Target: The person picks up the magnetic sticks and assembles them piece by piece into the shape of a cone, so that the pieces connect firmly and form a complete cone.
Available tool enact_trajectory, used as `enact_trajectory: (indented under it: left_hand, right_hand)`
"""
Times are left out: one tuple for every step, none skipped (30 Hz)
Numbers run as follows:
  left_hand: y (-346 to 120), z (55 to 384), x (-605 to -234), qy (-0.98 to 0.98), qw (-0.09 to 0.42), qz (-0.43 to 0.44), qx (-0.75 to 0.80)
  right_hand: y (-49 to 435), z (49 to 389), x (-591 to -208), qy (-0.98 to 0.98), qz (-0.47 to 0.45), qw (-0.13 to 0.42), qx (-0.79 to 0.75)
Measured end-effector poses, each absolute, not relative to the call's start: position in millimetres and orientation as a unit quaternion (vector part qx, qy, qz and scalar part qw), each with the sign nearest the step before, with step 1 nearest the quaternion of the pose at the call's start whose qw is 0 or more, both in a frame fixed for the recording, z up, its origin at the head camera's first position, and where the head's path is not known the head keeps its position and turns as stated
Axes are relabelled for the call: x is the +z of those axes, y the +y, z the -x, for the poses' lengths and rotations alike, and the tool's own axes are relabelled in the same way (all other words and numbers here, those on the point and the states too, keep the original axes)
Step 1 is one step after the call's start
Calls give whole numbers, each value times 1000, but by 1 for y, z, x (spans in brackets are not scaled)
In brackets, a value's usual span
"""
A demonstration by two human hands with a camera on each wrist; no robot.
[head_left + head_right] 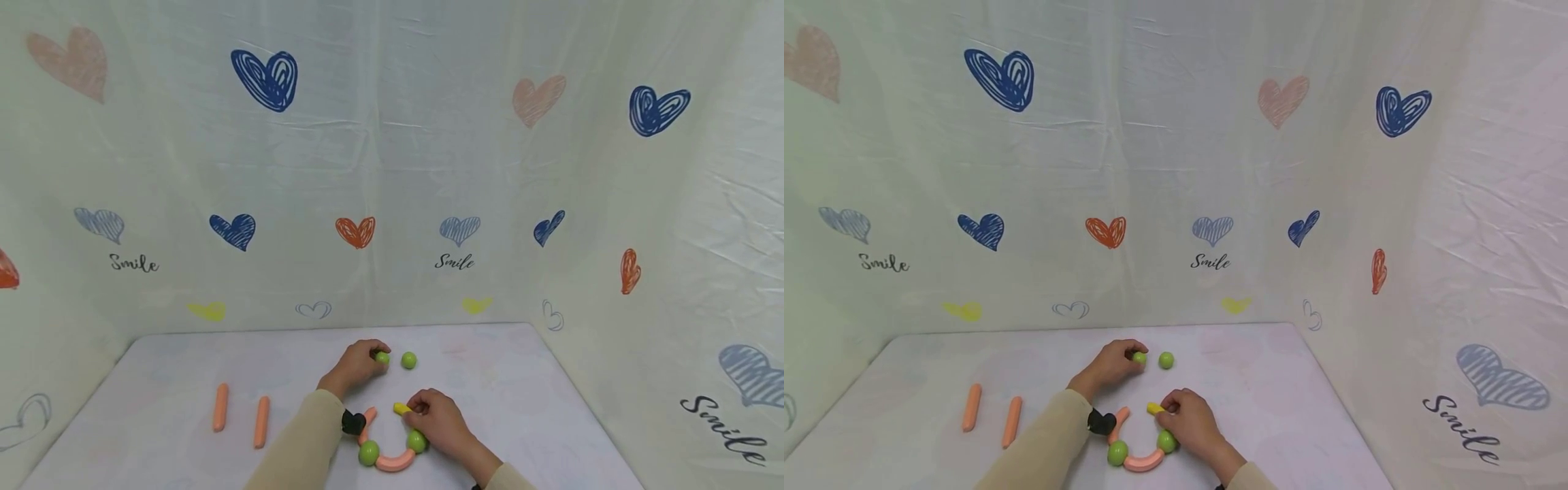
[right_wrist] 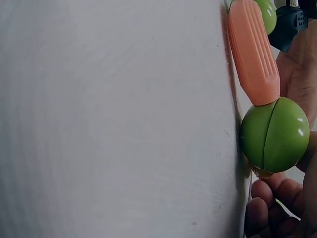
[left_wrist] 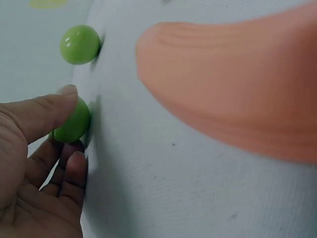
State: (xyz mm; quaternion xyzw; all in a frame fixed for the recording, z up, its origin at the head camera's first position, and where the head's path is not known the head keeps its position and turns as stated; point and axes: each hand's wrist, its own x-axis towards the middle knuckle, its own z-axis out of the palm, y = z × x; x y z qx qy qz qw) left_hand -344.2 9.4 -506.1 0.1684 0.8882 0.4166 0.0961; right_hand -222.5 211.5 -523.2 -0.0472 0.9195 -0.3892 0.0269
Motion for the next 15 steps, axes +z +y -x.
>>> enact_trajectory:
  left_hand:
    - [8,343,-506,889,94,-168,415]
    - [6,342,-505,890,94,-166,415]
    - [5,340,-503,889,96,-163,416]
    - [3,339,-502,889,97,-160,417]
    - [2,338,-501,889,99,-158,419]
    - [0,337,-499,887,101,-157,422]
    - [-1,335,-497,885,102,-156,426]
    - [-2,334,-495,883,105,-157,431]
    - [-3,332,-493,880,105,-159,435]
    - [-4,329,-491,878,106,-162,438]
    - [-5,327,-489,875,106,-166,442]
    - [-5,324,-487,873,106,-170,445]
    - [-5,321,-486,871,107,-173,447]
    - [-5,318,-485,869,109,-176,449]
    - [-4,314,-484,868,112,-176,451]
  right_hand:
    - [211,222,-524,920,48,28,-388]
    - [210,222,-524,920,49,29,-387]
    - [209,222,-524,920,50,31,-387]
    - [208,222,-524,921,51,32,-386]
    - [207,222,-524,921,51,32,-386]
    - [207,222,-524,921,51,33,-385]
    - [207,222,-524,921,51,32,-384]
    - [207,222,-523,921,50,32,-384]
    - [207,222,-523,921,50,31,-385]
    - [207,222,-523,921,49,31,-385]
    - [207,222,-523,922,48,31,-384]
    - [208,223,-523,922,48,30,-383]
    - [209,223,-523,922,47,31,-384]
    - [209,223,-523,922,46,31,-384]
    - [210,224,-523,922,45,32,-384]
